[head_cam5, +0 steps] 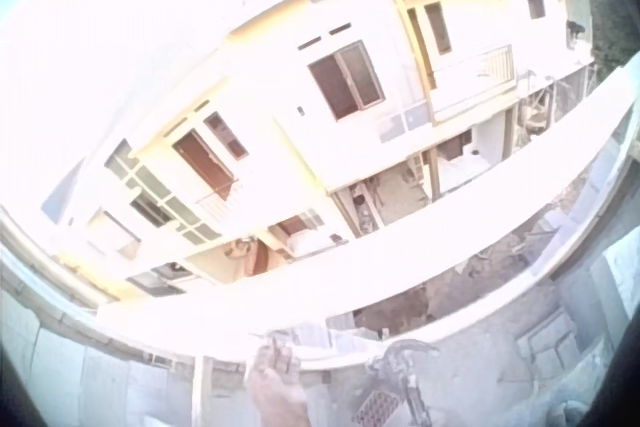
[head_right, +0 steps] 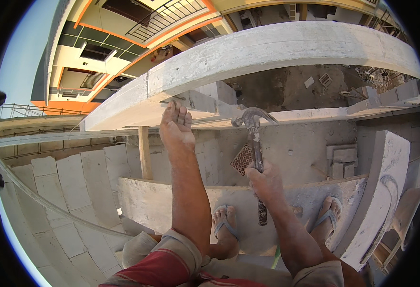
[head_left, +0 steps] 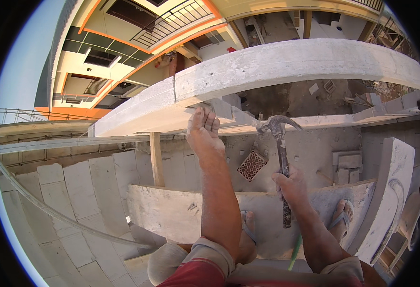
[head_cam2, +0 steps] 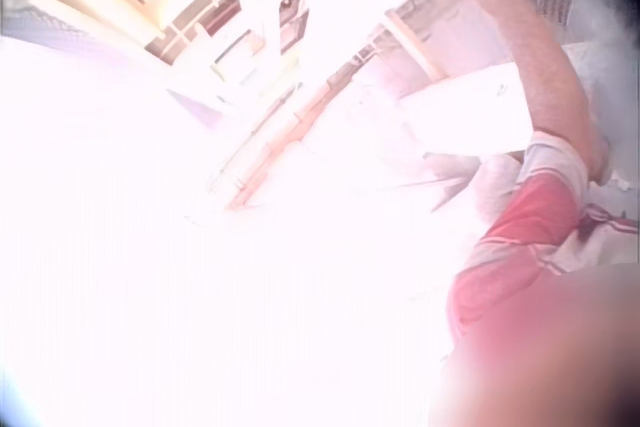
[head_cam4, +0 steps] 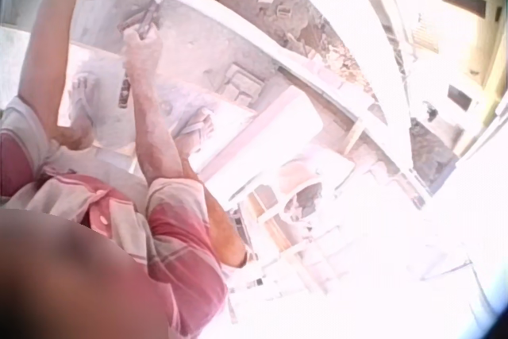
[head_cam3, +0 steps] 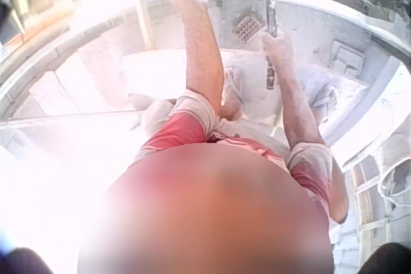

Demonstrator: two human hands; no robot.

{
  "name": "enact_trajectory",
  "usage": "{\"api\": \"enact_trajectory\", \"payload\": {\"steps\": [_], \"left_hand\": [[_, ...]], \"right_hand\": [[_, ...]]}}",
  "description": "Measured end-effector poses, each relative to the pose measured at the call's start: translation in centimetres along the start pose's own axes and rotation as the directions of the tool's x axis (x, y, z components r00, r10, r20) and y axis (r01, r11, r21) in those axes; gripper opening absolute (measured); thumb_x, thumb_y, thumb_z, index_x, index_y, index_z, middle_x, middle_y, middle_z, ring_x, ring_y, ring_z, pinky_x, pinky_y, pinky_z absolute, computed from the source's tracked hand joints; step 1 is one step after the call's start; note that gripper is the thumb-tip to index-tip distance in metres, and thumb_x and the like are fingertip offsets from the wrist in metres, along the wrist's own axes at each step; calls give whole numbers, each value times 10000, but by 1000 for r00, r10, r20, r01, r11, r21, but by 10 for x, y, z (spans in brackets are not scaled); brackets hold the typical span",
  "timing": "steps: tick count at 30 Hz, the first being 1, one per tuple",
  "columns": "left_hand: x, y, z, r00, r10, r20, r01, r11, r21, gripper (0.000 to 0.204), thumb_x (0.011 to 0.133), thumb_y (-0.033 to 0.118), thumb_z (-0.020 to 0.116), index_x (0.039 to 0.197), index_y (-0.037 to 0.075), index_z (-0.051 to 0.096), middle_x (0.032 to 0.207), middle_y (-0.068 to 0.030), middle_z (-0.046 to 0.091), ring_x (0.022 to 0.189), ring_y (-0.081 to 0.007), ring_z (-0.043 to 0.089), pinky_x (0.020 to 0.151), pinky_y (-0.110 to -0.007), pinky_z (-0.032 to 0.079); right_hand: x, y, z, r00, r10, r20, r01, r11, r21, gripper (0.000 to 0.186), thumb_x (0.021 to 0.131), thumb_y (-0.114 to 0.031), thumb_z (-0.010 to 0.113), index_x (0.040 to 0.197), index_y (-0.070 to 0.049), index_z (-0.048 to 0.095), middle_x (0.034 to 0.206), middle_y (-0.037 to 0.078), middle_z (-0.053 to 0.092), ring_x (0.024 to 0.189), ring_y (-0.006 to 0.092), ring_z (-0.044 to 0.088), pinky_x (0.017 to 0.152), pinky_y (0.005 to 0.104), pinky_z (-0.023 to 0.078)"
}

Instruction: The person positions a long white curved railing segment onto a balcony edge and secures it by tapping with a hammer. The person repeatedly adjusts the segment and strikes it to seat it in place.

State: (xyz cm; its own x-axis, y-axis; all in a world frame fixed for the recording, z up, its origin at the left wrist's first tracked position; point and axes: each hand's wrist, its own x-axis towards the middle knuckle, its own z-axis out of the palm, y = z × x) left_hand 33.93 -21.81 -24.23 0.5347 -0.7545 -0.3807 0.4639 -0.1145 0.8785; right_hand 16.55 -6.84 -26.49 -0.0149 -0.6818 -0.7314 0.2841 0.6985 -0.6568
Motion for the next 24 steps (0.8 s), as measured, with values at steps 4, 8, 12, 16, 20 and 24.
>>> {"api": "enact_trajectory", "payload": {"steps": [4,8,12,16,20,24], "left_hand": [[-1,3,-5,1000,24,7,-25,999,26,286,929,213,603,1133,13,607,935,-31,617,831,-140,572,776,-286,469],[-1,2,-12,999,29,16,-30,998,54,291,930,208,600,1148,17,625,922,-14,610,828,-137,552,787,-286,456],[-4,-8,-17,998,20,51,-23,998,54,282,917,206,632,1132,24,630,918,-14,611,830,-140,556,793,-283,458],[-5,-32,-9,996,-69,56,65,995,82,313,896,231,662,1143,45,615,994,-26,614,878,-140,582,772,-278,487],[-22,-63,19,964,-214,158,184,965,187,345,892,294,651,1150,70,605,1025,-30,628,897,-145,587,788,-299,467],[-54,-94,40,887,-256,385,142,943,300,148,908,231,637,961,94,613,893,-27,656,795,-115,608,709,-273,466]], "right_hand": [[-2,-2,3,1000,-14,-3,14,999,-46,103,823,-122,620,838,-27,583,579,8,525,437,89,473,393,262,388],[-1,4,4,1000,-3,3,4,999,-52,104,819,-128,618,816,-31,581,579,12,526,441,91,477,394,270,388],[2,17,3,999,-33,21,35,993,-110,126,813,-149,597,764,-34,576,580,24,534,471,107,507,422,299,403],[14,21,-7,992,-118,42,125,897,-424,221,774,-184,558,820,32,576,729,218,624,706,344,640,668,441,494],[12,2,-52,968,-167,185,249,623,-741,249,753,-128,557,911,50,629,902,276,659,920,410,654,807,471,507],[-21,-29,-115,978,75,196,181,165,-970,277,727,-75,598,975,27,665,946,230,684,942,359,674,822,443,533]]}}
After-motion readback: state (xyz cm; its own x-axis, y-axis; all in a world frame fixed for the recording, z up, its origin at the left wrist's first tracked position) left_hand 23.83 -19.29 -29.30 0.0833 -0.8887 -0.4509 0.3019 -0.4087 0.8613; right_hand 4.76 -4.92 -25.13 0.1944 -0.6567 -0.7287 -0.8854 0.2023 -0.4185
